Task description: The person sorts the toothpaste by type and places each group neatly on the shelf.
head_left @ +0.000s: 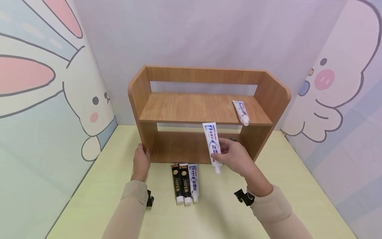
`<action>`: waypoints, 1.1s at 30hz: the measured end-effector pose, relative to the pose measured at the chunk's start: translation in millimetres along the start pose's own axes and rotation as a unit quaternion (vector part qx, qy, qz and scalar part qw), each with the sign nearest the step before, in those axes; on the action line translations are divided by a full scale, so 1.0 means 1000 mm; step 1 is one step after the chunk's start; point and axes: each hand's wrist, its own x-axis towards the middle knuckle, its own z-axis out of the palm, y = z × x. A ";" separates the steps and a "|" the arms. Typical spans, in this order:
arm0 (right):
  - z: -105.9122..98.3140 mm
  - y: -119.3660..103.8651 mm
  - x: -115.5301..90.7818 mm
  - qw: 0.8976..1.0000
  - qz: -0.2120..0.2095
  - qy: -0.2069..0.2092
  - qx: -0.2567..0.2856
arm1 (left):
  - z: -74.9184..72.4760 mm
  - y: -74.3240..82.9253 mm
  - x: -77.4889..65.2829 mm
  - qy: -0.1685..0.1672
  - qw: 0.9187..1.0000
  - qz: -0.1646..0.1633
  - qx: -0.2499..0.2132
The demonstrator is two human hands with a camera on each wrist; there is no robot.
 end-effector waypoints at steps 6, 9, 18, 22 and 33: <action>-0.006 -0.005 0.005 1.000 0.000 0.001 0.004 | 0.000 0.001 0.000 -0.001 1.000 -0.006 0.000; -0.009 -0.008 0.010 1.000 -0.007 0.002 -0.006 | 0.000 0.001 0.000 -0.002 1.000 -0.005 0.000; -0.019 -0.020 0.026 0.999 0.026 -0.005 -0.017 | 0.001 0.000 0.000 -0.003 1.000 -0.007 -0.001; -0.024 -0.028 0.036 0.999 0.038 -0.006 -0.015 | 0.001 0.000 0.002 -0.001 1.000 -0.004 0.001; -0.033 -0.036 0.065 0.999 0.047 -0.010 -0.015 | 0.003 -0.003 0.002 0.011 1.000 0.006 0.009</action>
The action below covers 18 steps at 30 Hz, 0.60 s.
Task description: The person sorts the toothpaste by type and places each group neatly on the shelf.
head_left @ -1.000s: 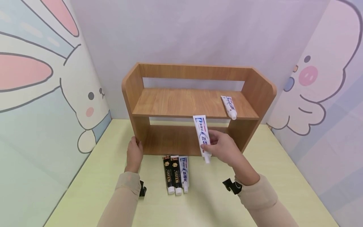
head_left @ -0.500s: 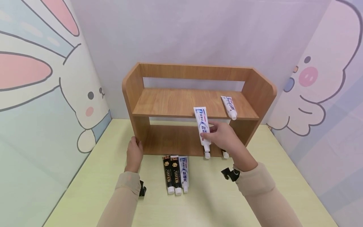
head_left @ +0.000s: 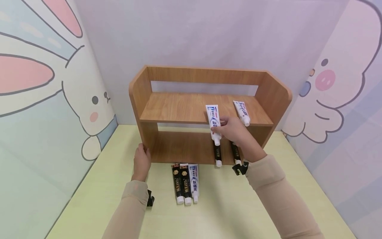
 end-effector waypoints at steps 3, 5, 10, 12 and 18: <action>-0.004 -0.002 0.005 1.000 0.000 0.000 0.002 | 0.000 -0.001 -0.001 0.003 1.000 0.000 0.004; -0.006 -0.004 0.008 1.000 -0.002 -0.003 0.008 | 0.001 -0.001 -0.001 0.002 1.000 -0.003 0.004; -0.009 -0.009 0.018 1.000 -0.003 -0.005 0.025 | 0.000 -0.003 -0.001 0.003 1.000 0.000 0.000; -0.010 -0.011 0.022 0.999 0.002 0.001 0.036 | -0.001 -0.003 -0.001 0.007 1.000 0.009 0.005; -0.012 -0.014 0.031 0.999 0.014 0.005 0.034 | 0.001 -0.002 -0.001 0.014 1.000 0.023 0.014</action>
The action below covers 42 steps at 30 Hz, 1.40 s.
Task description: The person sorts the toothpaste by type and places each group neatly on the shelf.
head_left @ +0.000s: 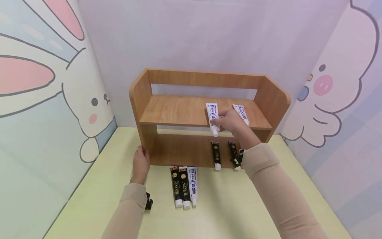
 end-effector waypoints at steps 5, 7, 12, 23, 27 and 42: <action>-0.001 0.002 0.006 1.000 0.006 -0.001 -0.011 | 0.001 0.001 -0.002 -0.008 1.000 -0.005 0.000; -0.001 0.002 0.008 1.000 0.011 0.004 -0.013 | 0.002 0.001 -0.003 -0.008 1.000 -0.006 0.000; -0.002 0.001 0.014 1.000 0.023 0.014 -0.014 | 0.001 0.002 -0.004 -0.010 1.000 -0.009 0.002; -0.002 -0.002 0.021 0.999 0.020 0.018 -0.031 | 0.000 0.002 -0.004 -0.009 1.000 -0.011 0.001; -0.001 -0.003 0.023 0.999 0.021 0.018 -0.039 | -0.001 0.003 -0.004 -0.010 1.000 -0.011 0.005; 0.000 -0.009 0.020 0.998 0.027 0.015 -0.053 | -0.002 0.002 -0.001 -0.005 1.000 -0.003 0.013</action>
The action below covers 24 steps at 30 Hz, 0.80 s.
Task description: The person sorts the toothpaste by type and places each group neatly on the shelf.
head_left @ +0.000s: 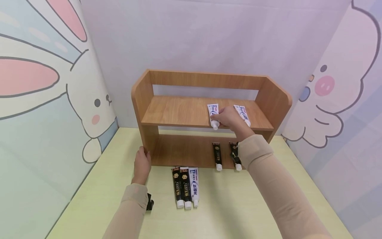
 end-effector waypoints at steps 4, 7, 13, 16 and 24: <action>0.000 0.000 -0.001 1.000 0.002 -0.002 0.002 | 0.001 -0.001 0.000 -0.001 1.000 -0.002 -0.002; 0.000 0.001 -0.001 1.000 0.002 -0.001 0.005 | 0.001 -0.001 0.000 -0.001 1.000 -0.003 0.000; 0.001 0.003 0.000 1.000 -0.006 0.005 -0.004 | 0.002 -0.001 0.002 -0.003 1.000 -0.006 -0.001; 0.001 0.004 0.000 1.000 -0.005 0.007 -0.006 | 0.002 -0.001 0.002 -0.006 1.000 -0.010 -0.003; 0.001 0.006 -0.001 1.000 -0.010 0.005 0.011 | 0.003 0.000 0.002 -0.014 1.000 -0.014 -0.010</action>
